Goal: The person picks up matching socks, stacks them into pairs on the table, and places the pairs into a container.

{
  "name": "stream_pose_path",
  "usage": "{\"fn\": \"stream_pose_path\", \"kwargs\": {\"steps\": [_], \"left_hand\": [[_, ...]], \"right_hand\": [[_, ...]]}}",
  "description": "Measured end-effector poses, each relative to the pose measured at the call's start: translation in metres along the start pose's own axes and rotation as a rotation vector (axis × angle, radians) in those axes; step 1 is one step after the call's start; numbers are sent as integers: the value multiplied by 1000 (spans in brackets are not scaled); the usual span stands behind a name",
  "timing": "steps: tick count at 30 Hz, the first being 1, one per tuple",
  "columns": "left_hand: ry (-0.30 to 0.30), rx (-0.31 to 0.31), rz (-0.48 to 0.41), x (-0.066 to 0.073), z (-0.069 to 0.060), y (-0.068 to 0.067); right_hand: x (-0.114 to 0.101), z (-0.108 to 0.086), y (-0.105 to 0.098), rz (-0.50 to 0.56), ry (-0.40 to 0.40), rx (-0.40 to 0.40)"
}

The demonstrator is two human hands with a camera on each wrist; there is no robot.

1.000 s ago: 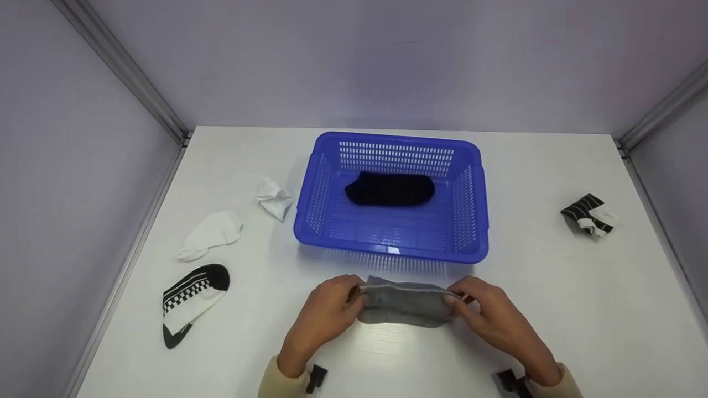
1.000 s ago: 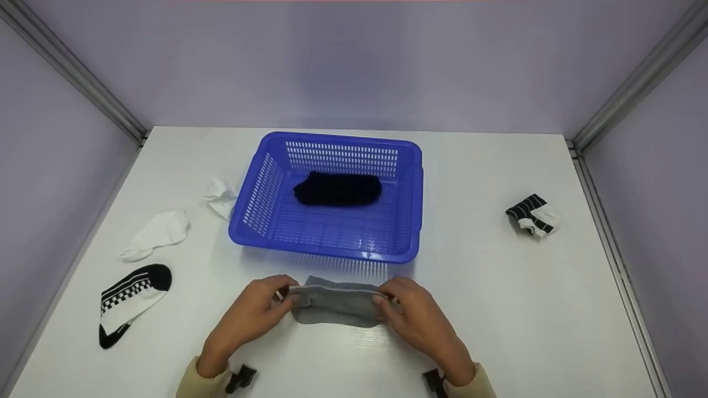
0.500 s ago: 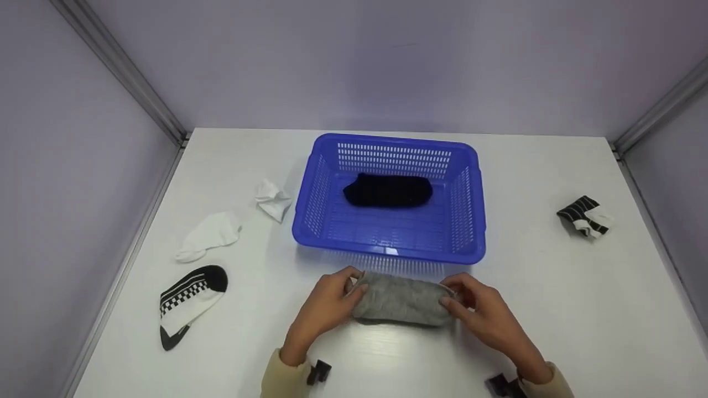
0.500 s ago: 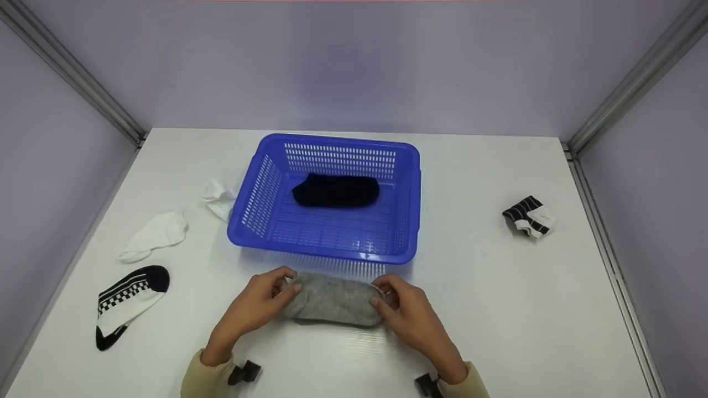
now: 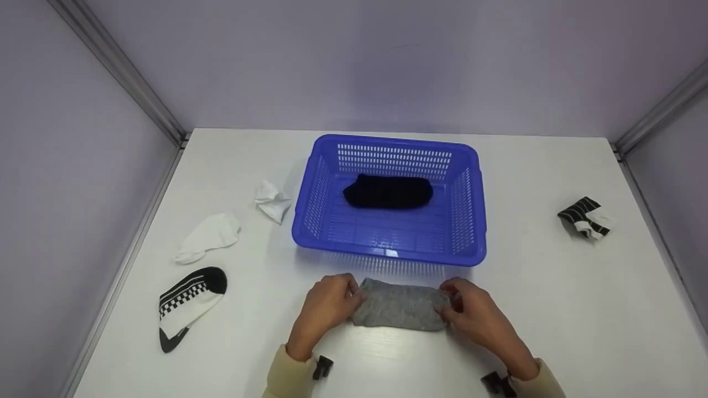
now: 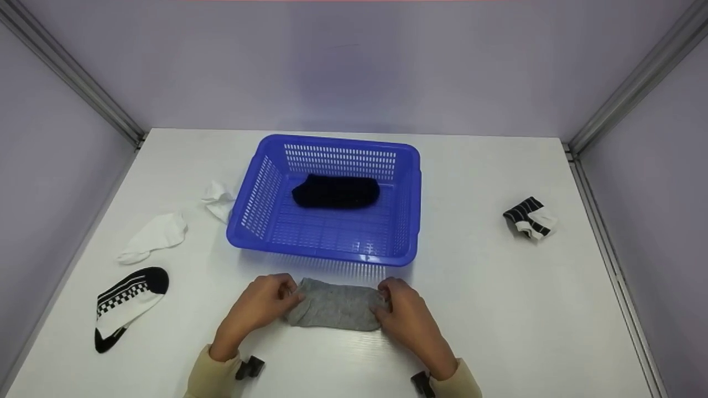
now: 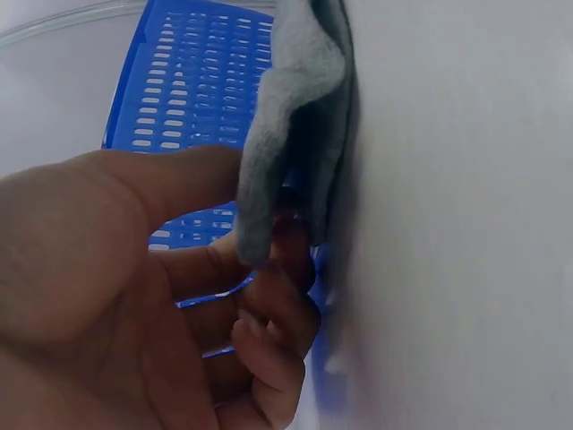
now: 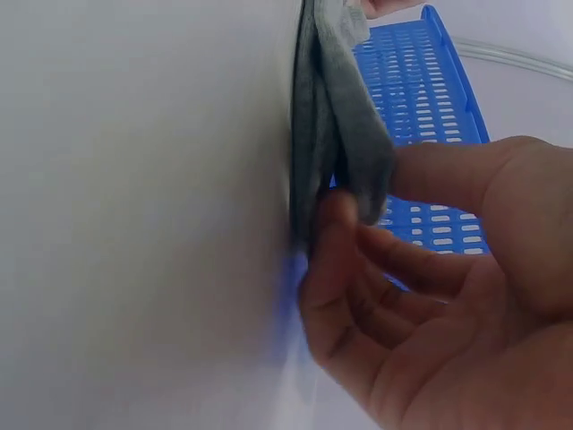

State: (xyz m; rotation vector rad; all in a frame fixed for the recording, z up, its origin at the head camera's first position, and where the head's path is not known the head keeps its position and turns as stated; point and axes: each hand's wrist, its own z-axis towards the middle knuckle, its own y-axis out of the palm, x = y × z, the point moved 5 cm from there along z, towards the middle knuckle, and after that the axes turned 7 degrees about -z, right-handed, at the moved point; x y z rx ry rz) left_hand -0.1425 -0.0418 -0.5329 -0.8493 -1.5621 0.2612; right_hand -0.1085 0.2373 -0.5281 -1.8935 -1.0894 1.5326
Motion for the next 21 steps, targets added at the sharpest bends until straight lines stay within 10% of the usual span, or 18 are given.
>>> {"fn": "stream_pose_path", "kwargs": {"steps": [13, 21], "left_hand": [[85, 2, 77, 11, 7, 7], [103, -176, -339, 1, 6, 4]], "right_hand": [[-5, 0, 0, -19, -36, -35], [-1, -2, -15, 154, -128, 10]]}}
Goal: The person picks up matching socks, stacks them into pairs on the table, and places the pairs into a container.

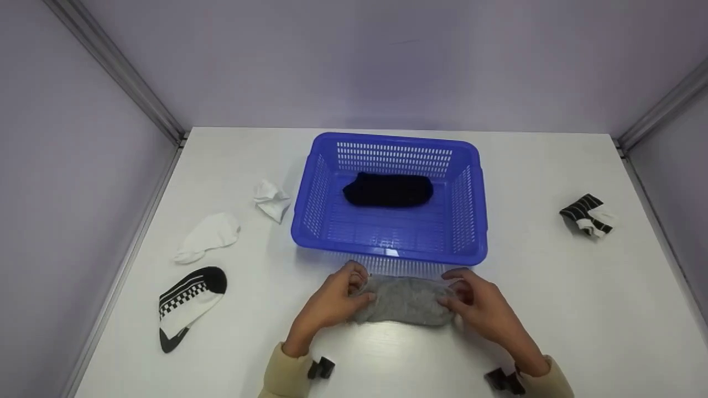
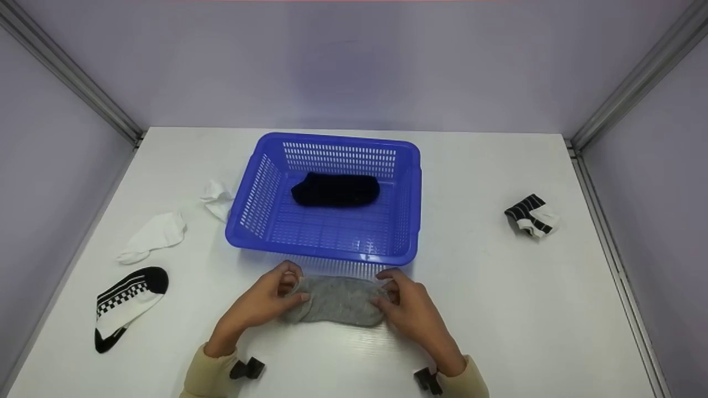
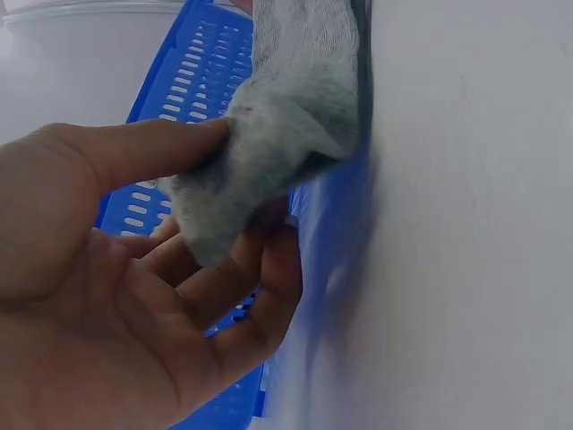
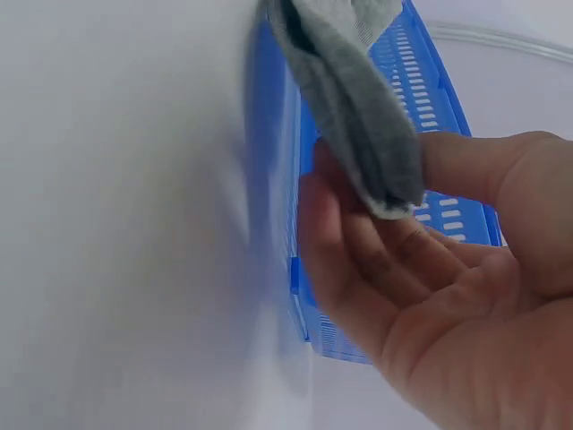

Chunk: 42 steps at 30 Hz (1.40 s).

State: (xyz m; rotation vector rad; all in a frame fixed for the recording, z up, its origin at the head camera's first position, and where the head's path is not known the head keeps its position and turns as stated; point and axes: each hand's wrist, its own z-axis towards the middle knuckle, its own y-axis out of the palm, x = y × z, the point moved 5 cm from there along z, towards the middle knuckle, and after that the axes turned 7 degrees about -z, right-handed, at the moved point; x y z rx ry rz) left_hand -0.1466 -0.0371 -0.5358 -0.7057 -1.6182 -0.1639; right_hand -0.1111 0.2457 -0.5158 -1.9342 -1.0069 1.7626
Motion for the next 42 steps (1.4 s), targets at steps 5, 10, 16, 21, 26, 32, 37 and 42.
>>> {"fn": "stream_pose_path", "kwargs": {"steps": [5, 10, 16, 21, 26, 32, 37, 42], "left_hand": [[-24, -14, -38, -2, -2, -4], [14, -41, -40, -2, -3, -6], [32, -33, -58, -3, -5, -12], [13, -51, -104, -1, -7, -13], [53, -107, -109, 16, -8, -10], [128, -120, -55, 48, -5, -16], [157, -96, -17, 71, 5, -28], [168, -43, -3, 89, 15, -44]], "right_hand": [[1, -1, -4, 35, -12, 11], [5, -2, -9, 61, -14, -9], [8, -2, -16, 76, -54, -30], [5, -4, -22, 86, -63, -40], [-6, -7, -27, 159, -74, -73], [-24, -6, -43, 187, -96, -56], [-33, 1, -63, 166, -86, 5], [-45, 10, -82, 143, -102, 45]]}}
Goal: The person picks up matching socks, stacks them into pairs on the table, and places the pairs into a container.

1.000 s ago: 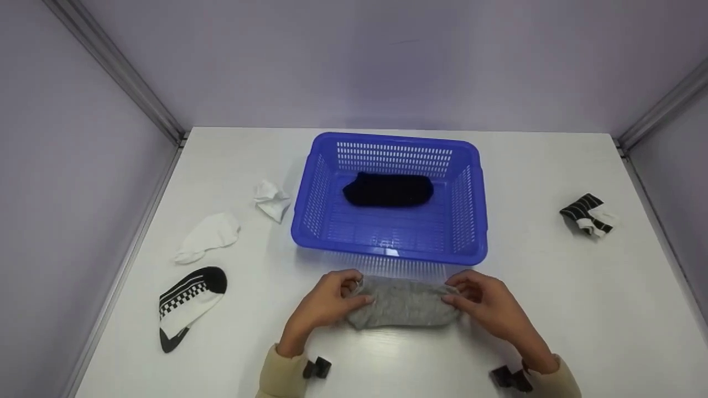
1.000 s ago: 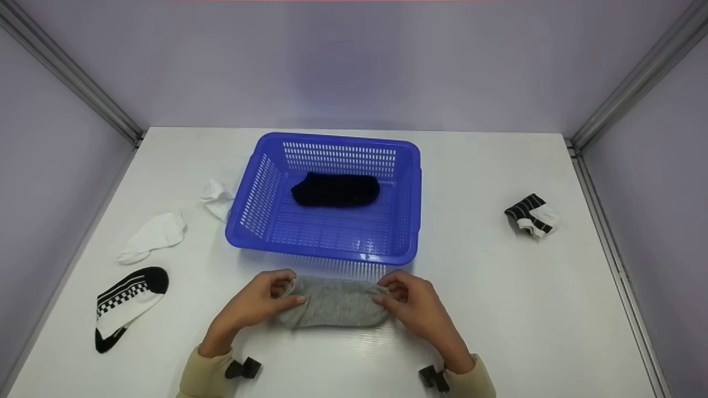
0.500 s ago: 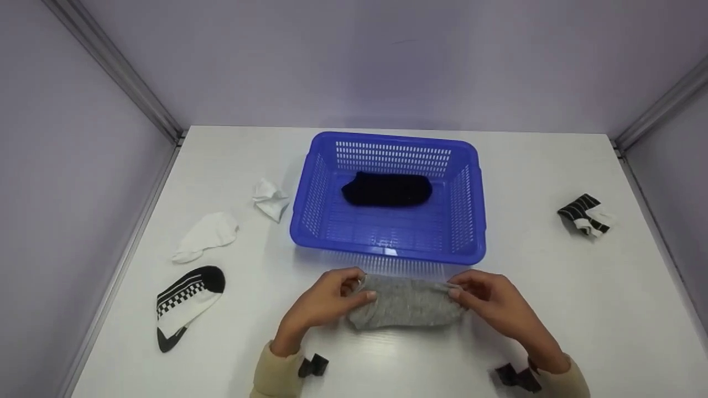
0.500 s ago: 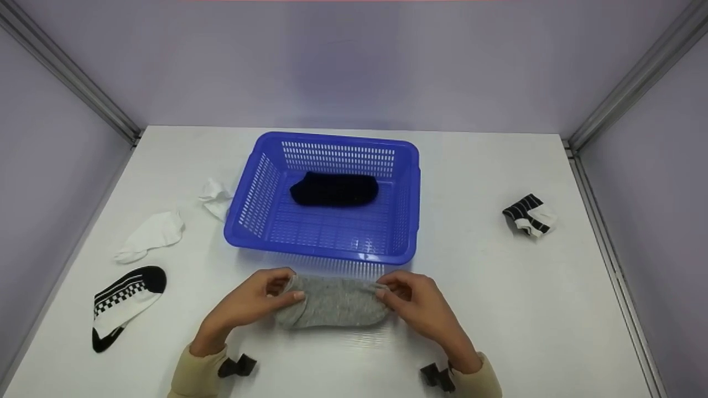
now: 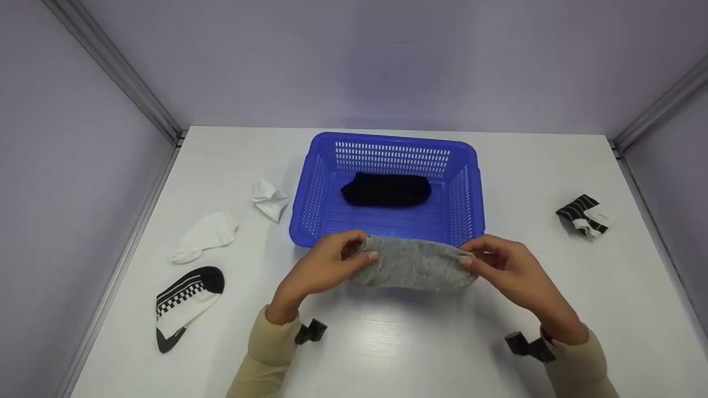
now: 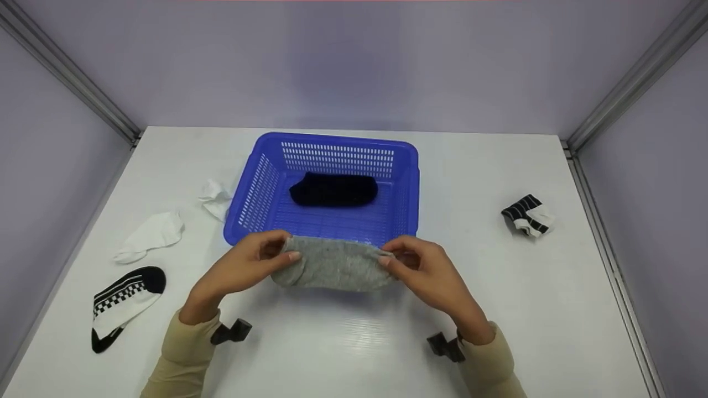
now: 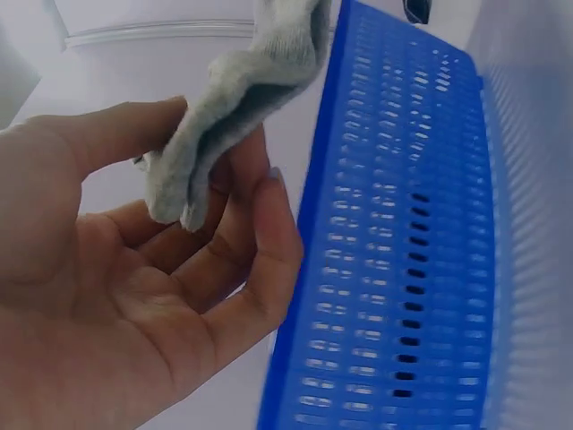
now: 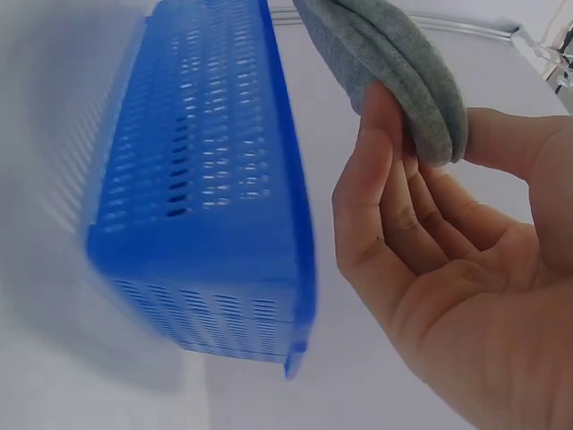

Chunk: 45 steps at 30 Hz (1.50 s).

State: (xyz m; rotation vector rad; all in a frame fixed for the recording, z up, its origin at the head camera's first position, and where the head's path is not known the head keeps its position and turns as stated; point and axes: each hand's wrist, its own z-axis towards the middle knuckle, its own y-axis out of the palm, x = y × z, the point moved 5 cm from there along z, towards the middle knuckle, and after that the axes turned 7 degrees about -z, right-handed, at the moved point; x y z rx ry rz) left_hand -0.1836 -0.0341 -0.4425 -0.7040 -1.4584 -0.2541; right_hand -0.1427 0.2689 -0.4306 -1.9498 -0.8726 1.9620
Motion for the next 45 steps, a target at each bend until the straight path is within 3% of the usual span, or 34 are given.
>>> {"fn": "stream_pose_path", "kwargs": {"steps": [6, 11, 18, 24, 32, 40, 45], "left_hand": [[-6, 41, -45, 15, 12, -17], [44, 40, -12, 23, 31, -30], [85, 71, 59, 32, 67, -50], [93, 130, 106, 34, 85, -68], [104, 181, 156, 25, 115, -89], [-5, 272, 175, 4, 134, -119], [-26, 281, 187, -9, 148, -124]], "right_hand": [[-19, 13, -15, -14, -23, 35], [-33, 28, -24, -40, -38, 65], [-47, 64, -33, -9, -92, 129], [-51, 97, -35, 46, -92, 166], [-51, 141, -33, 165, -106, 236], [-44, 182, -10, 185, -104, 149], [-39, 199, -2, 218, -43, 140]]}}
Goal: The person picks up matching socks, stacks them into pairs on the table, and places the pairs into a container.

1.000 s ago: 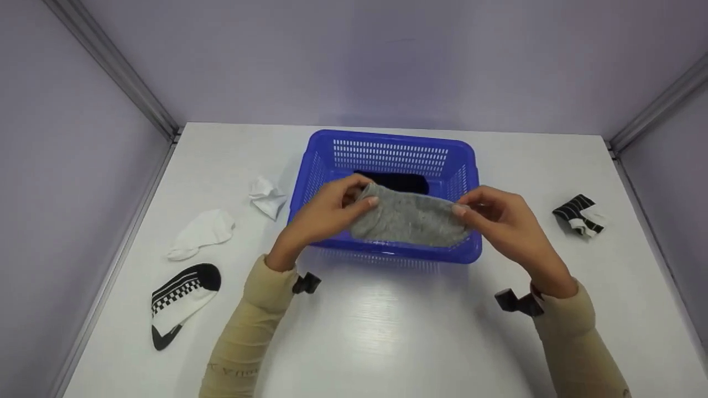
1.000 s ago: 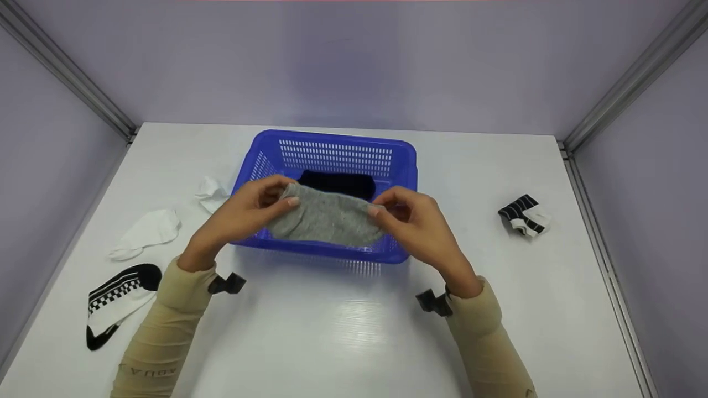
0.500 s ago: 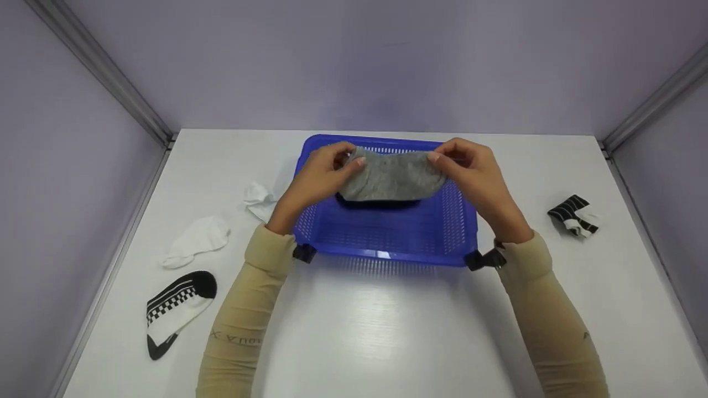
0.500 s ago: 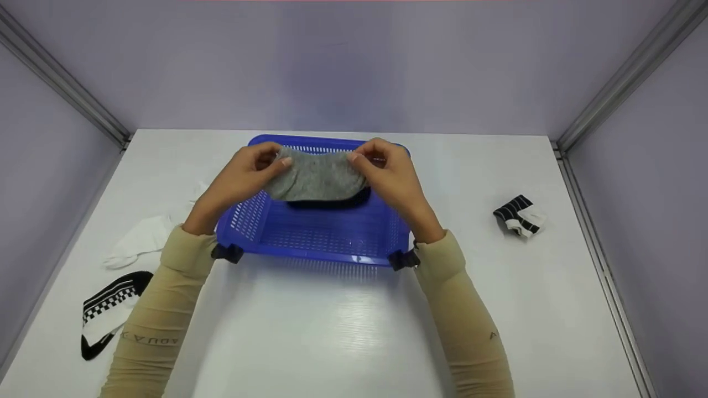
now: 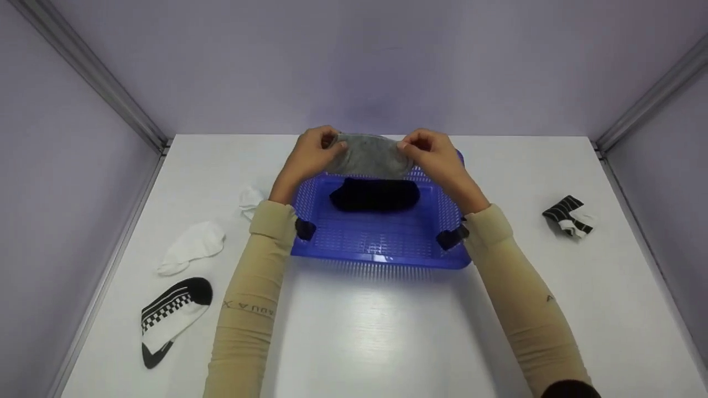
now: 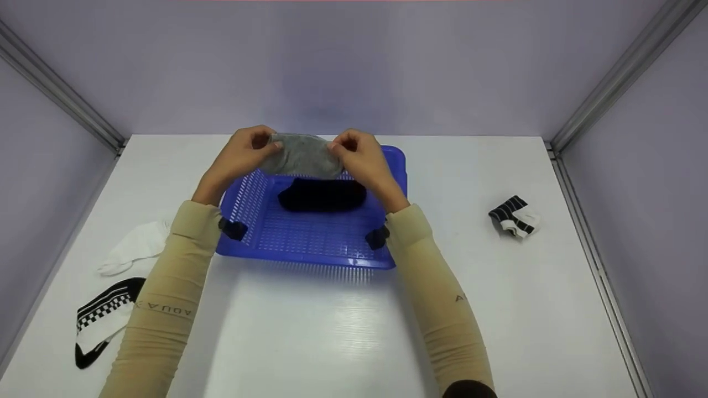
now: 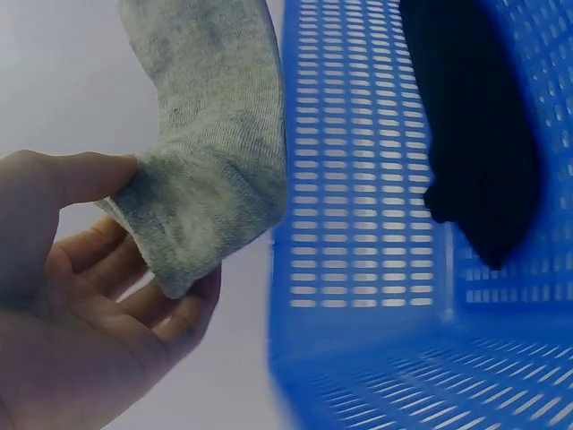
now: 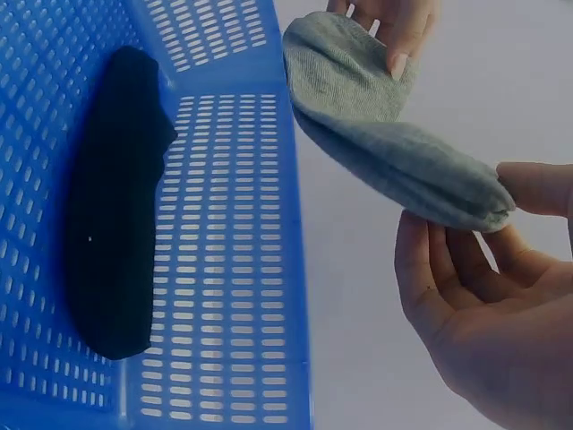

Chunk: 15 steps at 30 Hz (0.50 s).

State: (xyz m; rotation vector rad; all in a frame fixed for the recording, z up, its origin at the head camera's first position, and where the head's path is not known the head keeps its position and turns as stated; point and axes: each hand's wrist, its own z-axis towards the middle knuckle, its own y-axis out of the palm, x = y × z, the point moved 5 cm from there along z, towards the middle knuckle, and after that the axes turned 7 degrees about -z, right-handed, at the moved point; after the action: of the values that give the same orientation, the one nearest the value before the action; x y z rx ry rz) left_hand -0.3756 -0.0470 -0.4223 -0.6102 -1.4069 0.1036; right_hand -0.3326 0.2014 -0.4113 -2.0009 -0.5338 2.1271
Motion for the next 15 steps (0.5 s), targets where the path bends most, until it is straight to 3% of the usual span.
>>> {"fn": "stream_pose_path", "kwargs": {"steps": [3, 6, 10, 15], "left_hand": [[-39, -37, 29, -10, 5, 6], [-104, -139, 73, -21, 5, 16], [-189, -321, 169, -29, 1, 29], [-424, -587, 236, -40, -9, 47]], "right_hand": [[11, 5, 7, 44, 82, -19], [26, 3, 13, 6, 216, -73], [44, -6, 17, -226, 369, -256], [65, -12, 23, -517, 496, -513]]}}
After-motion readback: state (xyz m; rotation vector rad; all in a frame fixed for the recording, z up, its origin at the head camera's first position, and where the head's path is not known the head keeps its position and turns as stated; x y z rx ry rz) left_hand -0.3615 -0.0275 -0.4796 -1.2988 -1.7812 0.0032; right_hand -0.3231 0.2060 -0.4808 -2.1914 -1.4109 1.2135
